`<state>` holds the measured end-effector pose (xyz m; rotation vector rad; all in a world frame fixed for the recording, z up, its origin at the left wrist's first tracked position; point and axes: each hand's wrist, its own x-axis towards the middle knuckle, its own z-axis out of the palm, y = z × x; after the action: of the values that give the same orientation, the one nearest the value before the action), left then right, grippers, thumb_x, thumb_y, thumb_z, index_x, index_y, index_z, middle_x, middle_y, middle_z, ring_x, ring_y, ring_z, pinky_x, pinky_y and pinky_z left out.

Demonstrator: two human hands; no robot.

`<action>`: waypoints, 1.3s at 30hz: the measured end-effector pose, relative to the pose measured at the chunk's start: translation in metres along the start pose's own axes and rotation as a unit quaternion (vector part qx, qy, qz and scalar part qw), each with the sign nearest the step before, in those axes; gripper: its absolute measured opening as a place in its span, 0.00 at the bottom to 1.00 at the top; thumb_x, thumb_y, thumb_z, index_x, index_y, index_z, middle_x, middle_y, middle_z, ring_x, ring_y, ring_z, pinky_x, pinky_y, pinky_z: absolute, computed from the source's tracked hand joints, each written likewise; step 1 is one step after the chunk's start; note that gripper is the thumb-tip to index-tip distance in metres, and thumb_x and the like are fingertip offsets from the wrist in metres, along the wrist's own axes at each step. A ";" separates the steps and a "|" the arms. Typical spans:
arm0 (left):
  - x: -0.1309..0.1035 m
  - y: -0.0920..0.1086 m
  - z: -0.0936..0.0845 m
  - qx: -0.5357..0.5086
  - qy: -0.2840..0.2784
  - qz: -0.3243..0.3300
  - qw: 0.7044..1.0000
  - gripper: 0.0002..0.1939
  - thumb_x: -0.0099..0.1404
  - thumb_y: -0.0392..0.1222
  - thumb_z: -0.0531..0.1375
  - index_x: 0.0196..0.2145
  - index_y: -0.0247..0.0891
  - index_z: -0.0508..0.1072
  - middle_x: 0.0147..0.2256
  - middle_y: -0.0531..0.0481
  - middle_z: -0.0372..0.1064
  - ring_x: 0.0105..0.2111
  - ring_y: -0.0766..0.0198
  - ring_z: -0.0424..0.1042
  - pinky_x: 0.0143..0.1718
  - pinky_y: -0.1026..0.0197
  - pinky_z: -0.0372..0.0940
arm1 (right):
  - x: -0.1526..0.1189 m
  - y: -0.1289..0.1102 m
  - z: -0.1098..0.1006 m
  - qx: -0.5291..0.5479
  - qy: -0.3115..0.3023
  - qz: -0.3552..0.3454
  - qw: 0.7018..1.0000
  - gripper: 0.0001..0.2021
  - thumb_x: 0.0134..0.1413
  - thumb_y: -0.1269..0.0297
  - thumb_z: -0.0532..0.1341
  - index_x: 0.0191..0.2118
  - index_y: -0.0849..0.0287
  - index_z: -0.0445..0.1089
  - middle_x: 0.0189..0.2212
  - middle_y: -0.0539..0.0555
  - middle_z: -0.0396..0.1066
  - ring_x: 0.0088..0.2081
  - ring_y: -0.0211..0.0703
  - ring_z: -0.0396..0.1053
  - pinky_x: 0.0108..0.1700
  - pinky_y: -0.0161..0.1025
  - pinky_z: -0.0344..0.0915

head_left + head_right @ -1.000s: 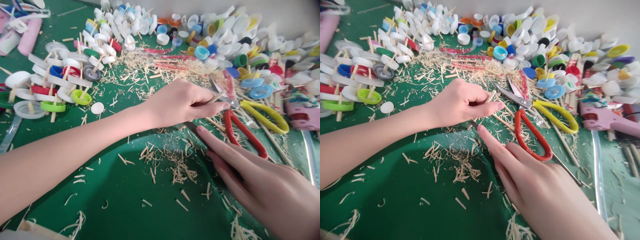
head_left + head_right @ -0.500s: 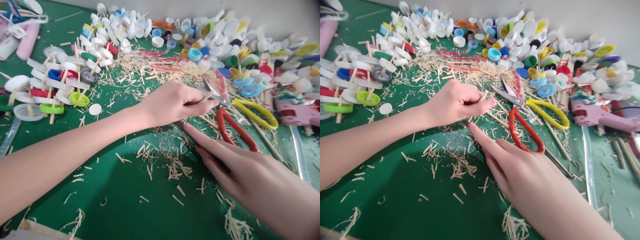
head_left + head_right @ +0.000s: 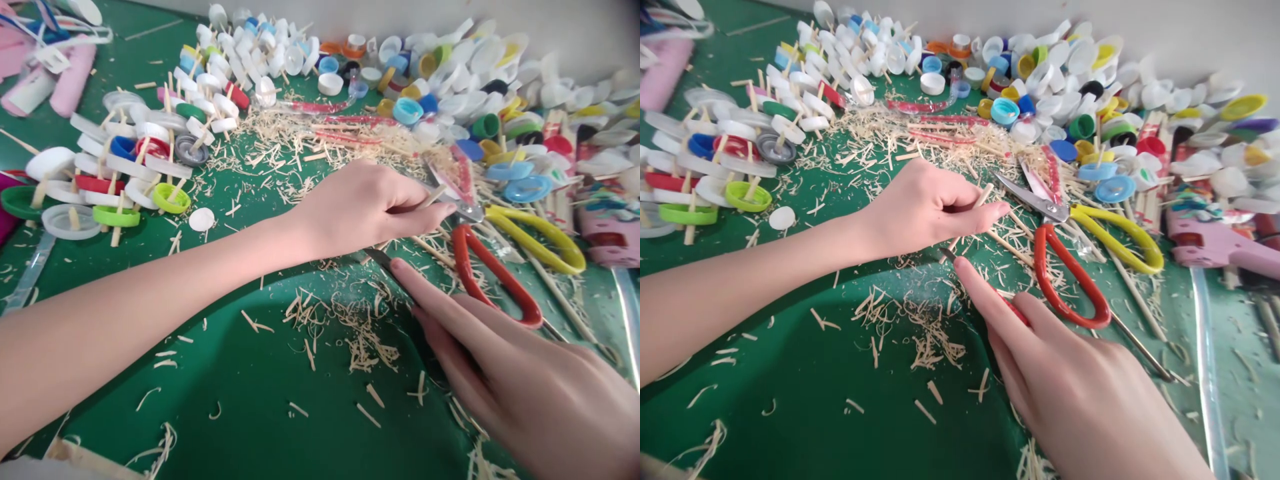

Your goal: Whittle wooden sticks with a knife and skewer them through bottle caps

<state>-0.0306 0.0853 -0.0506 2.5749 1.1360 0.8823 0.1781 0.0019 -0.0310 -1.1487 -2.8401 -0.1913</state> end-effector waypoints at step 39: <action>0.003 0.002 0.000 0.029 -0.054 0.010 0.998 0.34 0.68 0.49 0.29 0.26 0.30 0.68 0.19 0.57 0.53 0.23 0.77 0.66 0.29 0.68 0.54 | -0.007 0.001 -0.004 -0.007 -0.028 0.029 0.999 0.27 0.64 0.64 0.45 0.68 0.48 0.42 0.40 0.51 0.74 0.17 0.37 0.67 0.14 0.35 0.60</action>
<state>-0.0284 0.0861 -0.0484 2.6490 1.1230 0.7139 0.1838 -0.0027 -0.0282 -1.2572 -2.8529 -0.1779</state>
